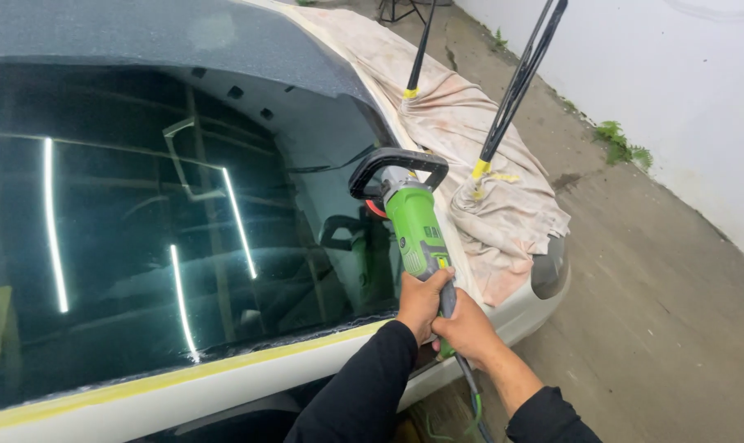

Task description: The person uses a green angle grinder to grind the surface of a car's rear window area. The person moves the tool across the glass and the surrounding painted frame, removing material and creating dust. The task is performed in a workshop setting with the car partially covered by a cloth.

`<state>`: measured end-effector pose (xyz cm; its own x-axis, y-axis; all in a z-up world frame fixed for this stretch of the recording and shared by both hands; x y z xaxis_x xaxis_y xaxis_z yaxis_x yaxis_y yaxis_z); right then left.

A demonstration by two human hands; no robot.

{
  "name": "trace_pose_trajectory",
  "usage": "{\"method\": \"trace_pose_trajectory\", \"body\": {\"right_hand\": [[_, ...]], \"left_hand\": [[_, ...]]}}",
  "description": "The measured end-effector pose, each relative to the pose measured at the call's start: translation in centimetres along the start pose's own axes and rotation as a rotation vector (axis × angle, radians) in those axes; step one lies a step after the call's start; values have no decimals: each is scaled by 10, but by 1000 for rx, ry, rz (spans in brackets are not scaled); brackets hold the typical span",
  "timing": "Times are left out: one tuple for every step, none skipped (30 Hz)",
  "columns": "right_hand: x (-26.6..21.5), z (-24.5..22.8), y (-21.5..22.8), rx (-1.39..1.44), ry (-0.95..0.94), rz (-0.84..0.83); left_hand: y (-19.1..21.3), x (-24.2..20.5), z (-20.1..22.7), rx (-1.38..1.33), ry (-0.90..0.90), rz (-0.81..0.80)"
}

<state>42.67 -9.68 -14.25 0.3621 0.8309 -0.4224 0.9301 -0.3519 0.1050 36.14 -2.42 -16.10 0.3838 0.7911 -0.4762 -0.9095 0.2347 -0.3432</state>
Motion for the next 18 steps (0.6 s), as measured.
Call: {"method": "trace_pose_trajectory", "body": {"right_hand": [[0, -5, -7, -3, 4, -14], [-1, -11, -15, -53, 10, -34], [-1, -17, -24, -104, 17, -58], [-5, -26, -33, -109, 23, -76], [-10, -34, -42, -146, 25, -100], [-15, -43, -51, -183, 27, -123], [-16, -50, -60, -190, 35, -141], [-19, -58, -70, -226, 50, -170], [-21, -65, -79, -262, 66, -199], [-24, -72, -89, -269, 74, -216], [-28, -78, -100, -285, 86, -251], [-32, -85, -111, -302, 97, -285], [-33, -90, -123, -307, 106, -302], [-36, -95, -136, -338, 131, -354], [-38, -101, -148, -368, 158, -406], [-39, -105, -161, -373, 169, -423], [-42, -109, -175, -415, 201, -457], [-45, -112, -188, -456, 234, -490]], "left_hand": [[7, -4, 7, -4, -8, 13], [14, -9, 15, -8, -22, 25], [22, -14, 23, -13, -39, 40], [28, -20, 32, -19, -49, 56], [36, -26, 42, -35, -71, 81], [43, -33, 51, -50, -93, 106], [53, -36, 58, -58, -104, 122], [63, -39, 64, -66, -124, 146], [74, -43, 71, -74, -144, 170], [82, -49, 79, -81, -155, 186], [92, -56, 89, -135, -214, 218], [101, -63, 99, -189, -273, 250], [114, -66, 103, -194, -286, 265], [128, -69, 107, -221, -317, 302], [142, -72, 112, -247, -351, 338], [156, -78, 119, -253, -365, 353], [170, -86, 125, -285, -405, 382], [184, -94, 130, -316, -446, 410]]}}
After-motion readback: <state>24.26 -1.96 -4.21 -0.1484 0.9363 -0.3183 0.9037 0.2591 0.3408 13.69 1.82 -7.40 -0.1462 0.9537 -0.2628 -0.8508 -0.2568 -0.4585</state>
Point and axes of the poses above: each hand's wrist, its own x-axis towards the middle knuckle, its own y-axis out of the back of the hand, z = x × y, the point moved 5 cm from there along x, towards the middle knuckle, and after that the axes turned 5 degrees about -z, right-handed, at the moved point
